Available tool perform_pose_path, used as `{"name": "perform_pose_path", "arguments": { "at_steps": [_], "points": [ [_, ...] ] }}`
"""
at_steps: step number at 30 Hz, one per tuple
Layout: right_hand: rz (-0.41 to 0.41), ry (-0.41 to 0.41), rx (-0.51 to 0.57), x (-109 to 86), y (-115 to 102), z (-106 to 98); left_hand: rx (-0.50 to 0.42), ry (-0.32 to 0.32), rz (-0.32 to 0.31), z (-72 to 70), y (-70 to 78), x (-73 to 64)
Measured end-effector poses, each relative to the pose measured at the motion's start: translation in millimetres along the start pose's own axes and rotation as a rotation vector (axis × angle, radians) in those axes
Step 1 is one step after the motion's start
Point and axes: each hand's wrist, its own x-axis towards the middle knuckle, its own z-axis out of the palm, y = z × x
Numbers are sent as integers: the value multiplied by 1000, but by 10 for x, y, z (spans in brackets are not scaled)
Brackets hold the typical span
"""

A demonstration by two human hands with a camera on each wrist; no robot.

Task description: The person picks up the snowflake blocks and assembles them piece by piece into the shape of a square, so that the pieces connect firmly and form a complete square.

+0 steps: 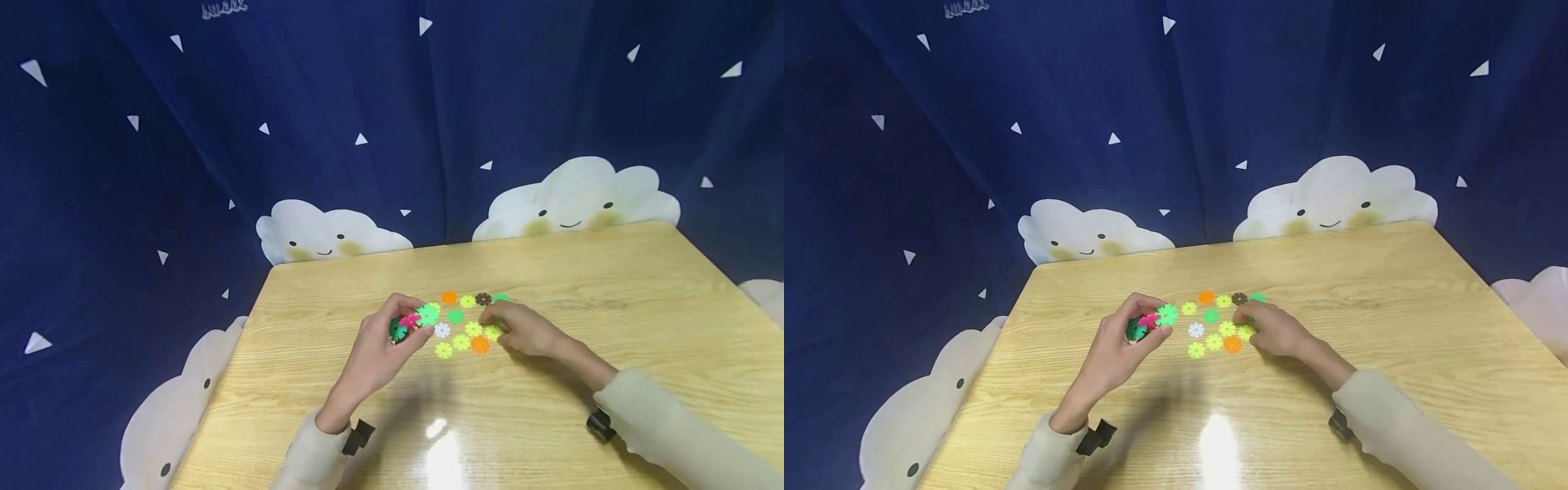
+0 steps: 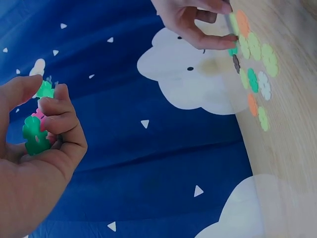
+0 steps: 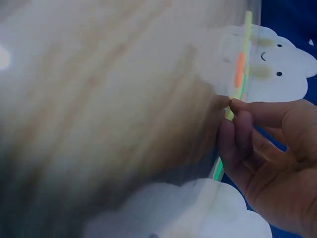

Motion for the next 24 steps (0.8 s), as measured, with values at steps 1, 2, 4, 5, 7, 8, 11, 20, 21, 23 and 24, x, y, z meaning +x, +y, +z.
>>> {"name": "perform_pose_path", "arguments": {
  "at_steps": [1, 2, 4, 5, 7, 8, 11, 20, 21, 23, 24],
  "points": [
    [-10, 15, -31, 5, -8, 9, -2, 0, -2, 0, -2, -1],
    [-13, 20, -42, 9, -13, 16, -3, 0, -3, 0, -4, -1],
    [-19, 22, -54, 12, -18, 23, -5, -1, -5, 2, -6, 0],
    [-19, 20, -57, 12, -18, 25, -5, -1, -5, 4, -6, 1],
    [-11, 16, -61, 8, -10, 32, -4, -2, -6, 9, -7, 3],
    [-11, 15, -64, 3, -3, 36, -2, -3, -7, 11, -7, 2],
    [-2, 11, -63, -18, 15, 38, -1, -6, -10, 17, -9, 1],
    [40, 6, -54, -77, 30, -10, 3, -10, 0, 22, -5, 19],
    [40, 3, -48, -81, 34, -12, 3, -9, 0, 25, -5, 19],
    [35, -9, -31, -97, 47, -19, 3, -11, 0, 31, -7, 20],
    [28, -16, -21, -106, 56, -25, 2, -13, 1, 36, -8, 22]
  ]
}}
